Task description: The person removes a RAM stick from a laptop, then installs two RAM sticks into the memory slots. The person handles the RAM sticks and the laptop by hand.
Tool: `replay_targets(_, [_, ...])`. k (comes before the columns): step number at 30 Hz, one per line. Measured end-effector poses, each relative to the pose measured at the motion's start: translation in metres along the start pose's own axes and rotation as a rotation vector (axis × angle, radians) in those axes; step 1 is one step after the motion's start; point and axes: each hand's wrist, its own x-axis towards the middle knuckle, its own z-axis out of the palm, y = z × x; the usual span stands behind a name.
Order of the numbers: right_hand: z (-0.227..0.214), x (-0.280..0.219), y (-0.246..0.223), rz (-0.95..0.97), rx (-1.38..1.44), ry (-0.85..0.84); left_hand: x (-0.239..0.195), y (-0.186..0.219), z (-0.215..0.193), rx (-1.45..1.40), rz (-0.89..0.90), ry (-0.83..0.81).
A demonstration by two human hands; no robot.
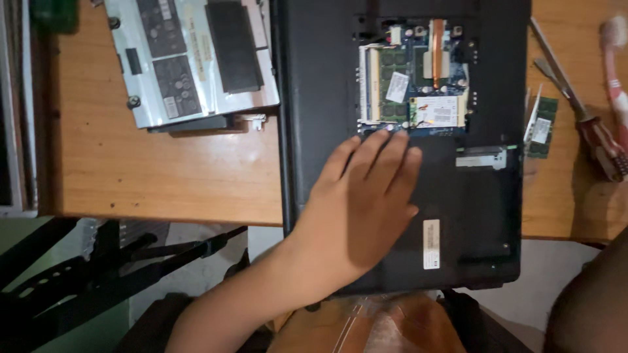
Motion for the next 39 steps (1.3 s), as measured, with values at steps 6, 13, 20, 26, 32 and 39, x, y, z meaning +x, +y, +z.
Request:
replay_targets(6, [-0.028, -0.042, -0.006, 0.013, -0.006, 0.079, 0.003, -0.004, -0.004, -0.183, -0.087, -0.004])
replay_targets(13, [0.015, -0.068, -0.046, -0.319, -0.686, -0.060, -0.002, -0.006, -0.002, -0.179, -0.075, -0.033])
replay_targets(20, [0.043, -0.047, -0.086, -0.415, -0.890, -0.131, -0.004, -0.007, -0.003, -0.226, -0.049, 0.035])
replay_targets(26, [0.036, -0.026, -0.064, 0.106, -0.491, -0.155, -0.006, -0.008, -0.002, -0.230, -0.037, 0.078])
replay_targets(32, [0.026, -0.024, -0.031, 0.189, -0.090, -0.060, -0.004, -0.008, 0.000, -0.206, -0.035, 0.070])
replay_targets(39, [0.003, -0.029, -0.025, 0.299, 0.549, -0.002, -0.005, -0.010, 0.003, -0.220, -0.016, 0.103])
